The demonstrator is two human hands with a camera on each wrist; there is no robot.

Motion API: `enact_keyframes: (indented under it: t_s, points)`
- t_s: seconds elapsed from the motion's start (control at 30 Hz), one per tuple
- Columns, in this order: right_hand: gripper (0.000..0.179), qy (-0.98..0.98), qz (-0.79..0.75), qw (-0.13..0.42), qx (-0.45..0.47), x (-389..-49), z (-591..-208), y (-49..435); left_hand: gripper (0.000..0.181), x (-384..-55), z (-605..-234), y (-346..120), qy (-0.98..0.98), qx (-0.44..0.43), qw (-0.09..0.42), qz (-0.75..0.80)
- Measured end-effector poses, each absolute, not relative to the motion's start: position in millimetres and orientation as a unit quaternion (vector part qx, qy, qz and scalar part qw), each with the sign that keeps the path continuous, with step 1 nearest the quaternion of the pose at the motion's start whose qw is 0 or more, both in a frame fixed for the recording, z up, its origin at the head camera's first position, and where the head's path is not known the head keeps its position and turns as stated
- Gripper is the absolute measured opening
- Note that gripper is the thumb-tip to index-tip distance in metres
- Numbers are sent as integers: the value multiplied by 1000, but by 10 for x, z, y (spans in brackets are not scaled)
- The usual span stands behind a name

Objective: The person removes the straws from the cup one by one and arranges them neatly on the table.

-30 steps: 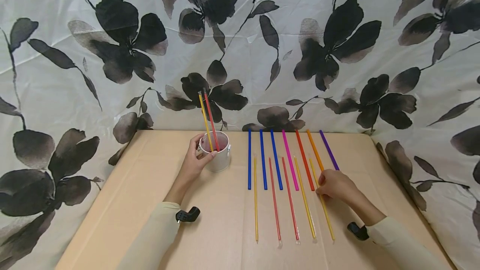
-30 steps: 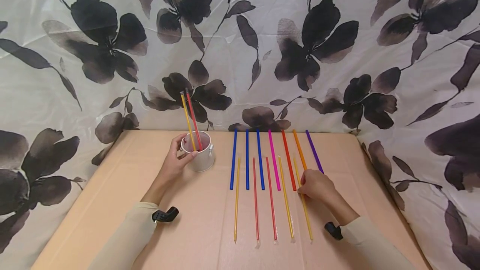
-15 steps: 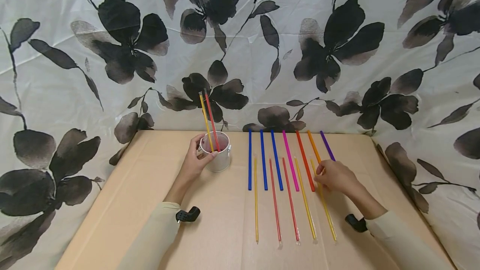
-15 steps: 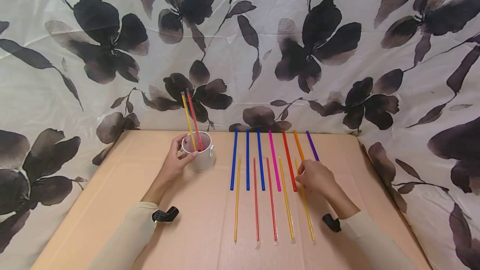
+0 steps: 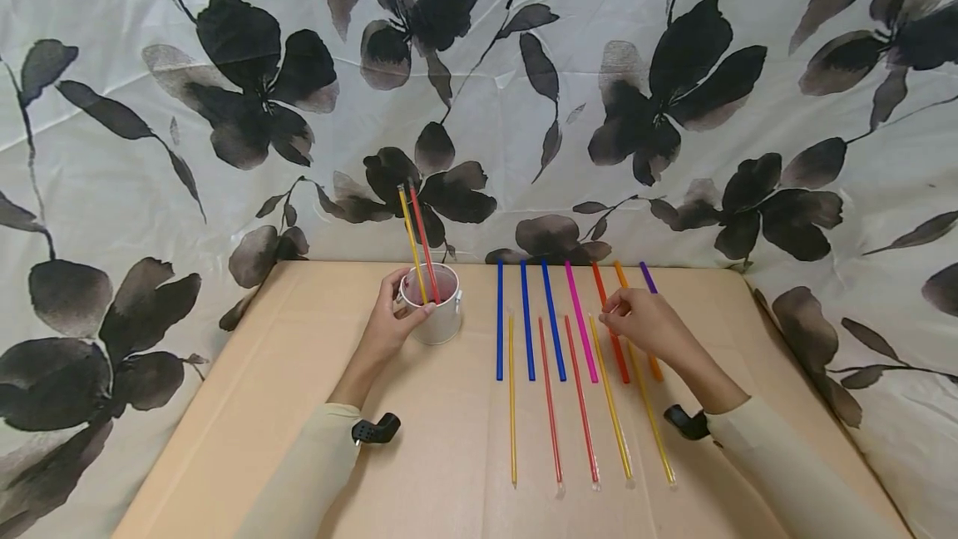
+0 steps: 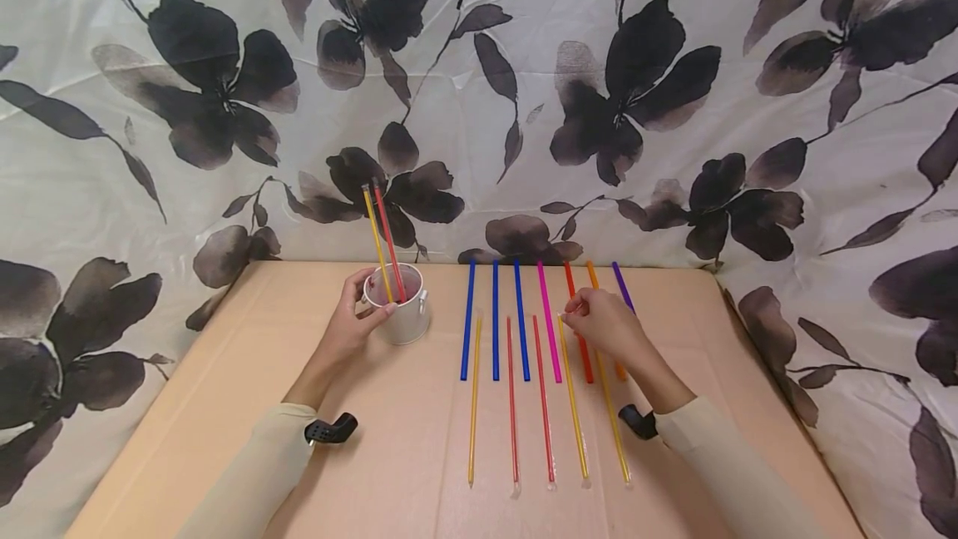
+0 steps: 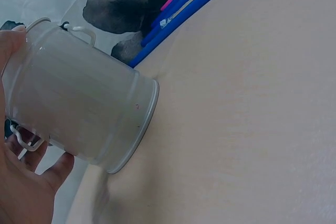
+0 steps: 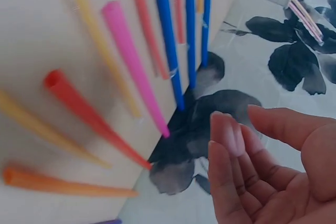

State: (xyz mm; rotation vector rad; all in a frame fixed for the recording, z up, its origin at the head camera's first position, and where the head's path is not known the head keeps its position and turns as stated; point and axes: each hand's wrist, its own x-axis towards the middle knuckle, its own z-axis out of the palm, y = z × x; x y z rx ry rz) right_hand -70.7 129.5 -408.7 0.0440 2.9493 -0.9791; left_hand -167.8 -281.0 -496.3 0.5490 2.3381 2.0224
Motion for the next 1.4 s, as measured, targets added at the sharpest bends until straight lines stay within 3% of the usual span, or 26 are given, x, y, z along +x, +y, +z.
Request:
enact_keyframes:
  t_s: [0.63,1.03,1.4]
  points:
    - [21,908,-413,-50,-44,-960,-3933,633,78,-1643,-4954,-2864,745,181,0,642]
    - [18,890,-448,-52,-63,-1139,-3872,78,80,-1491,-4716,-2916,731,187,33,656]
    - [19,873,-480,-48,-75,-1418,-3890,-320,79,-1416,-4595,-2900,736,189,30,650]
